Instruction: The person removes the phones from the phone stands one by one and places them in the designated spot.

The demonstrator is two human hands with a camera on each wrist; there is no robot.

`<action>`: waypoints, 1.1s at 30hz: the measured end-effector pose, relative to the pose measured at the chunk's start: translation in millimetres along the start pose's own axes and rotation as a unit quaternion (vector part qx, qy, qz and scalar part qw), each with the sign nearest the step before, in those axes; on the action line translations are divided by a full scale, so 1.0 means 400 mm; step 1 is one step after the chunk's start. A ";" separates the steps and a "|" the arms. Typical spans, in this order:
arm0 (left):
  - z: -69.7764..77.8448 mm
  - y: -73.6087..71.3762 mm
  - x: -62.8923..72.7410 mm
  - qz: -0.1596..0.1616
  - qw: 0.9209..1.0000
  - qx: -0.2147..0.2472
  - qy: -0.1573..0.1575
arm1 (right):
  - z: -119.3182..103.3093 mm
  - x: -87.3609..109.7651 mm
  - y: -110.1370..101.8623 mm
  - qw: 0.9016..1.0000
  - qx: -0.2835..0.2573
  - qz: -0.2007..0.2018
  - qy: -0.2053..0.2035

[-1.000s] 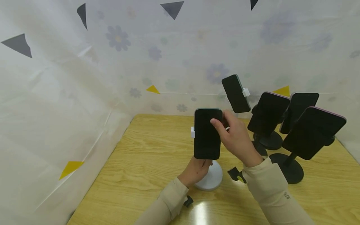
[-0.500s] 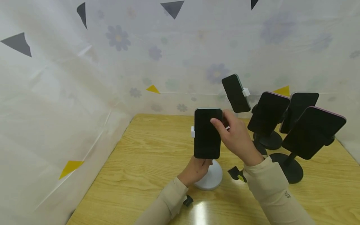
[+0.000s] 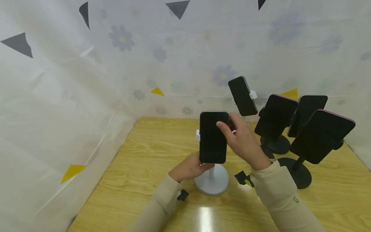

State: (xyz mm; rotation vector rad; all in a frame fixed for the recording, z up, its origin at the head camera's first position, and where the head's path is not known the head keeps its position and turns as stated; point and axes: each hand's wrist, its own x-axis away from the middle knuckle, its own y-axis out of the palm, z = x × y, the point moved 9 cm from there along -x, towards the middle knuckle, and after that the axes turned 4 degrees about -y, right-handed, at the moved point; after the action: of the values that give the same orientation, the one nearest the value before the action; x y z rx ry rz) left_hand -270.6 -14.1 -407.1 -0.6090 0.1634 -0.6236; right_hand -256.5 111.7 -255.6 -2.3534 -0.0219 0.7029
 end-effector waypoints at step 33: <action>0.234 -0.204 0.084 0.380 0.908 -0.077 0.160 | 0.008 0.002 -0.001 0.999 -0.013 0.021 0.020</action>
State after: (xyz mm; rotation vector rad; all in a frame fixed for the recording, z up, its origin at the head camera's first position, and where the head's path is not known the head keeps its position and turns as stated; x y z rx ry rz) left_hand -254.1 -41.1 -282.3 -0.5364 0.7280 0.0587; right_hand -257.5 114.0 -257.7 -2.3988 0.0357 0.6781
